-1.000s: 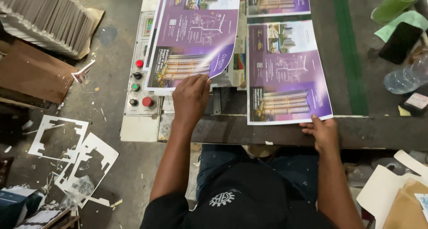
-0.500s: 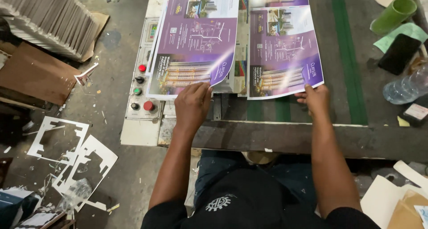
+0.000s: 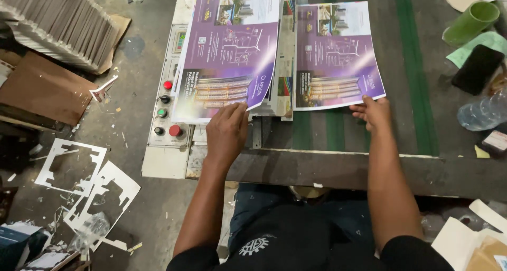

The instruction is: Stacking and aligning printed marketing brochures on a machine surface.

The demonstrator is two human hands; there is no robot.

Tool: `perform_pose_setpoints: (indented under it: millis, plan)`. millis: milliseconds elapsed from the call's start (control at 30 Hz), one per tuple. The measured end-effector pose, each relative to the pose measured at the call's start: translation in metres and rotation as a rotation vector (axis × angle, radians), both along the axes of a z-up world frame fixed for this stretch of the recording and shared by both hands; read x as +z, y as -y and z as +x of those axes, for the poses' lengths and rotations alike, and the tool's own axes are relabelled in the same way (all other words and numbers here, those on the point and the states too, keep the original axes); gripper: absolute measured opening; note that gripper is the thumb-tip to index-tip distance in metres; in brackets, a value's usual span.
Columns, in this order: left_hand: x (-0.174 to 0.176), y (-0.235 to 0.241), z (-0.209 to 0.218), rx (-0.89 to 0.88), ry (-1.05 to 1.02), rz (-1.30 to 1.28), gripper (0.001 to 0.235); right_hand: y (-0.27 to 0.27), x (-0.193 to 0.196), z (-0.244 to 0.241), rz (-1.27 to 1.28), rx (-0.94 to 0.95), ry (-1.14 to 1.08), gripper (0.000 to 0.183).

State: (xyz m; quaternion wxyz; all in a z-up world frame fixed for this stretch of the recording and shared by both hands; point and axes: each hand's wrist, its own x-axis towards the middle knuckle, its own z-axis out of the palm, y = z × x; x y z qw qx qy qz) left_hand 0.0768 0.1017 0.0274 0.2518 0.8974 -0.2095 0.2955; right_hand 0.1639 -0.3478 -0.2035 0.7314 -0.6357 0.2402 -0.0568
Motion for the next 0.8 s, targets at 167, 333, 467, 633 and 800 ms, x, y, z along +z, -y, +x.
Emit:
perform_pose_setpoints:
  millis: [167, 333, 467, 633, 800]
  plan:
    - [0.011, 0.004, -0.005, -0.033, 0.027, -0.031, 0.018, 0.024, -0.025, 0.063, 0.106, 0.030, 0.000, 0.019]
    - [0.012, 0.006, -0.007, -0.038, 0.026, -0.045, 0.020, 0.034, -0.044, 0.085, 0.172, 0.063, -0.054, 0.022]
    - [0.005, 0.012, -0.002, -0.119, 0.140, -0.050, 0.021, -0.008, -0.036, 0.032, 0.079, 0.057, 0.041, 0.028]
    - [-0.018, 0.056, -0.003, -0.324, 0.077, -0.097, 0.026, -0.127, 0.079, -0.073, 0.160, 0.384, 0.122, 0.039]
    - [-0.032, 0.098, -0.008, -0.405, 0.069, -0.007, 0.033, -0.143, 0.067, -0.112, 0.442, 0.567, 0.311, 0.033]
